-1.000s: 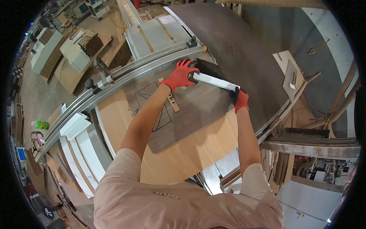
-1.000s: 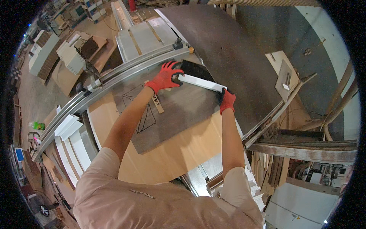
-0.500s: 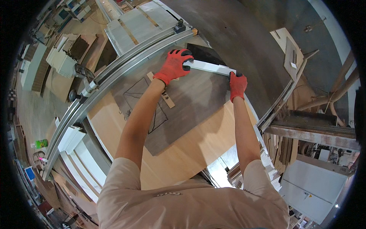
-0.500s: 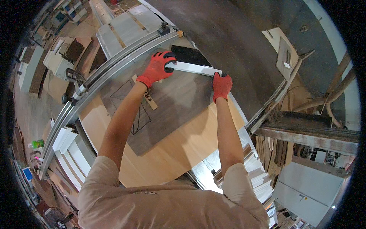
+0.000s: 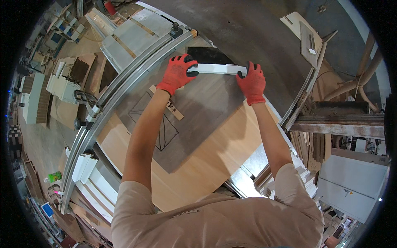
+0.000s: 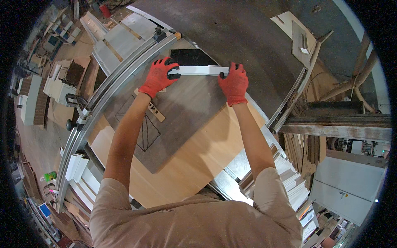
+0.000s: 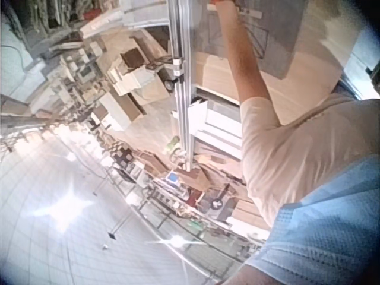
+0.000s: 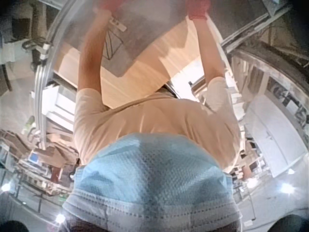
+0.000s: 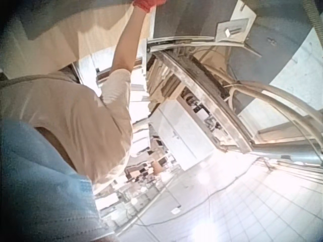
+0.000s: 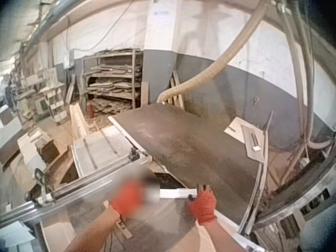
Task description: The person picks up white wooden strips, aligns them one at a time against a guide on a workshop table, and uses a compressed air nozzle to blow dust off the workspace and the items.
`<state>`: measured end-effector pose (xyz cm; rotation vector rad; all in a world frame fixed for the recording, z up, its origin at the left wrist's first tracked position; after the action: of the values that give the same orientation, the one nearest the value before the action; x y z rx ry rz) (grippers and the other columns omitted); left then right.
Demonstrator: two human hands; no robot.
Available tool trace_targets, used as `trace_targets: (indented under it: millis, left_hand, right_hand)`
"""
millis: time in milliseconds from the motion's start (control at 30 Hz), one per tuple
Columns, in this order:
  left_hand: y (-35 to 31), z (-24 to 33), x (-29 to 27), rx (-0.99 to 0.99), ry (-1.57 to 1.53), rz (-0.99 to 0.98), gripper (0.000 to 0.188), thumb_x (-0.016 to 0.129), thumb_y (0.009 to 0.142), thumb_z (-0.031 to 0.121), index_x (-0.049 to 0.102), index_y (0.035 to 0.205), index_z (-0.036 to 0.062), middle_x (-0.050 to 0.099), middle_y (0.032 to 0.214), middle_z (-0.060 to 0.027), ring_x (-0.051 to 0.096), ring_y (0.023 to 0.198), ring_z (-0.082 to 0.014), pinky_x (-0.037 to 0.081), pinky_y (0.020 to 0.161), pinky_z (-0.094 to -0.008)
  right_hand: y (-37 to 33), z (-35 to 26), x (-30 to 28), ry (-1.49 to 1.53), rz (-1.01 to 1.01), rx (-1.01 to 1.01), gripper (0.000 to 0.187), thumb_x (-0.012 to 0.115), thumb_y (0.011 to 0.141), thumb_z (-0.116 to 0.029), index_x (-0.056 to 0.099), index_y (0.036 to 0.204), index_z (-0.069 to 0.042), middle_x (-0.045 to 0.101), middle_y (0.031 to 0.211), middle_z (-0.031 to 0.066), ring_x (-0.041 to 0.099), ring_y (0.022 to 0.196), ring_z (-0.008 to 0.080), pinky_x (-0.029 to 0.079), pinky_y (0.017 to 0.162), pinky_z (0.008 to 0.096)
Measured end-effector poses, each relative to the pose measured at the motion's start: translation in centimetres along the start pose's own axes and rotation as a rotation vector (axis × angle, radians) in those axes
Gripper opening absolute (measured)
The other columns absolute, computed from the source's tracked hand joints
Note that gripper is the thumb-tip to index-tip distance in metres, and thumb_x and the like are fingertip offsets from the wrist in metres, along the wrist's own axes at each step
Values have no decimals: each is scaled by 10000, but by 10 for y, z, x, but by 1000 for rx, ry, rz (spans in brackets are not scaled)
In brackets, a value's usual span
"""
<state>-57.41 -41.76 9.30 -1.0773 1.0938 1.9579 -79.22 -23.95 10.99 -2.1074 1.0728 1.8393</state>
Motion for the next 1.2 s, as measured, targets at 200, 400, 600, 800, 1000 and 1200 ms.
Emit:
trace_targets:
  millis: [200, 400, 600, 800, 1000, 1200]
  left_hand:
    - [1, 1, 4, 26, -4, -20, 375, 790, 748, 313, 664, 1091, 233, 546, 1277, -90, 515, 1187, -336, 382, 1005, -486]
    - [-1, 1, 2, 13, 16, 7, 398, 789, 739, 274, 674, 1119, 236, 550, 1262, -74, 512, 1188, -311, 379, 1007, -477]
    - [2, 8, 2, 52, -11, 11, 403, 787, 748, 248, 664, 1132, 238, 545, 1253, -102, 517, 1181, -342, 395, 982, -494]
    - [5, -23, -5, 12, -620, 170, 601, 744, 753, 106, 556, 1322, 136, 542, 1338, -100, 512, 1259, -306, 365, 1097, -412]
    - [-10, -77, 26, -328, -1334, -51, 677, 771, 735, 75, 520, 1363, 96, 553, 1328, -85, 520, 1249, -284, 404, 1064, -374]
    - [0, -6, 5, -146, -53, 32, 729, 858, 666, 370, 576, 1322, 220, 505, 1350, -150, 415, 1327, -368, 334, 1091, -520]
  right_hand:
    - [-15, -62, 22, -26, -70, -467, 381, 666, 825, -174, 610, 1195, -103, 592, 1197, 139, 586, 1105, 323, 529, 873, 448]
    - [-20, -65, 39, -153, 15, -473, 299, 582, 863, -130, 635, 1155, -97, 594, 1137, 129, 598, 1060, 313, 567, 795, 415]
    - [-17, -72, 45, -250, -38, -432, 280, 588, 856, -149, 660, 1123, -103, 589, 1098, 127, 590, 1041, 305, 559, 790, 408]
    - [-20, -74, 54, -176, -75, -362, 341, 580, 872, -159, 630, 1206, -118, 577, 1151, 125, 575, 1052, 324, 518, 858, 453]
    - [-24, -86, 53, -212, 23, -471, 344, 571, 877, -161, 636, 1208, -90, 570, 1188, 98, 566, 1085, 330, 532, 827, 455]
    - [-20, -82, 56, -241, 4, -480, 297, 583, 873, -150, 655, 1154, -88, 570, 1191, 86, 564, 1085, 326, 532, 813, 456]
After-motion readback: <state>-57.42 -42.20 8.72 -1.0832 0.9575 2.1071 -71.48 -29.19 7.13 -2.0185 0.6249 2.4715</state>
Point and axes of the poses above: each hand's wrist, its own y-axis towards the middle knuckle, its own x-axis out of the palm, z = x × y, the point moved 7 cm from there along y, towards the middle knuckle
